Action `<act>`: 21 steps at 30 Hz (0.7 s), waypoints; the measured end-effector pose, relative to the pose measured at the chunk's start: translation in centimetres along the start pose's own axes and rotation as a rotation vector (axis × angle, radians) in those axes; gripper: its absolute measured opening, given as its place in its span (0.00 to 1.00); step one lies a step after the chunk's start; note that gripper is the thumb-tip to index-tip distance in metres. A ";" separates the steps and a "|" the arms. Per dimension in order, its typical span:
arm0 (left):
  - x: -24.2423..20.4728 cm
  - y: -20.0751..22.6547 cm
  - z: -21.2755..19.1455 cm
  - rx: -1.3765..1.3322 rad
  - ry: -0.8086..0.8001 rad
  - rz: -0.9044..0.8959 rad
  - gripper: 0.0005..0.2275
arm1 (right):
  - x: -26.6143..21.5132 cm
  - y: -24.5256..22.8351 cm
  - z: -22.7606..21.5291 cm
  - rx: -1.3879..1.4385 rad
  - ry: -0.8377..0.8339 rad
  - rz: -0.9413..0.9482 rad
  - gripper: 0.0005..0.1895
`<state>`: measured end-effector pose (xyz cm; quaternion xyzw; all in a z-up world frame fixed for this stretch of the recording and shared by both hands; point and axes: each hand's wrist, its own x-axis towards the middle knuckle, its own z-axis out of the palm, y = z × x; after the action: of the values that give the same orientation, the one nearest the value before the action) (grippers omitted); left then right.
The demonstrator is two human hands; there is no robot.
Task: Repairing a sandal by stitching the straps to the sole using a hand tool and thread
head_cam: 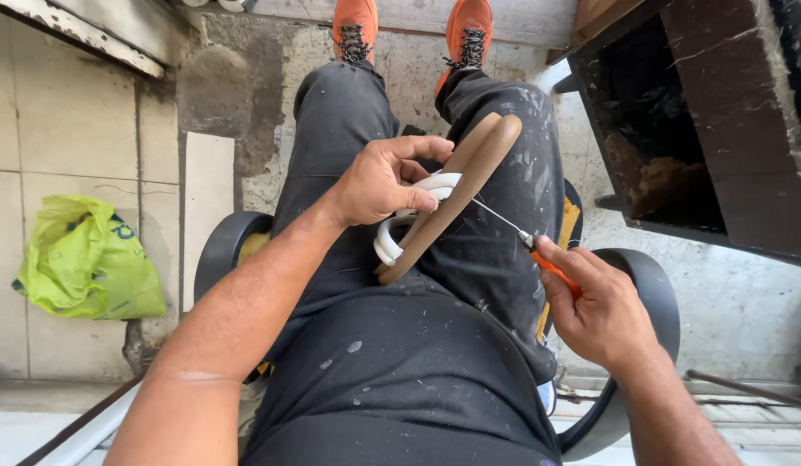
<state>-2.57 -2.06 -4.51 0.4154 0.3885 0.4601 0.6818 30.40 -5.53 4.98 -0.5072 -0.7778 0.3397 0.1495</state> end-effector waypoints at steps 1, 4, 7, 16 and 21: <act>-0.1 -0.2 -0.1 0.010 0.019 0.028 0.32 | 0.2 0.3 -0.2 -0.049 -0.010 -0.024 0.20; -0.3 -2.6 -1.1 -0.009 0.052 0.069 0.35 | 1.1 -1.7 -0.9 -0.109 -0.043 -0.011 0.19; -0.9 -0.7 -0.8 0.101 0.007 0.090 0.28 | 1.2 -2.2 -1.7 -0.310 -0.243 0.089 0.23; 0.1 0.1 -2.2 0.034 -0.141 -0.065 0.20 | 1.9 -1.8 -1.0 -0.213 -0.212 0.128 0.21; 0.3 0.6 -2.5 0.012 -0.166 -0.111 0.19 | 2.0 -1.1 0.3 -0.122 -0.179 0.006 0.20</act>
<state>-4.90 -1.08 -4.91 0.4339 0.3561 0.3831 0.7336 28.58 -4.15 5.28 -0.4854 -0.8057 0.3363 0.0472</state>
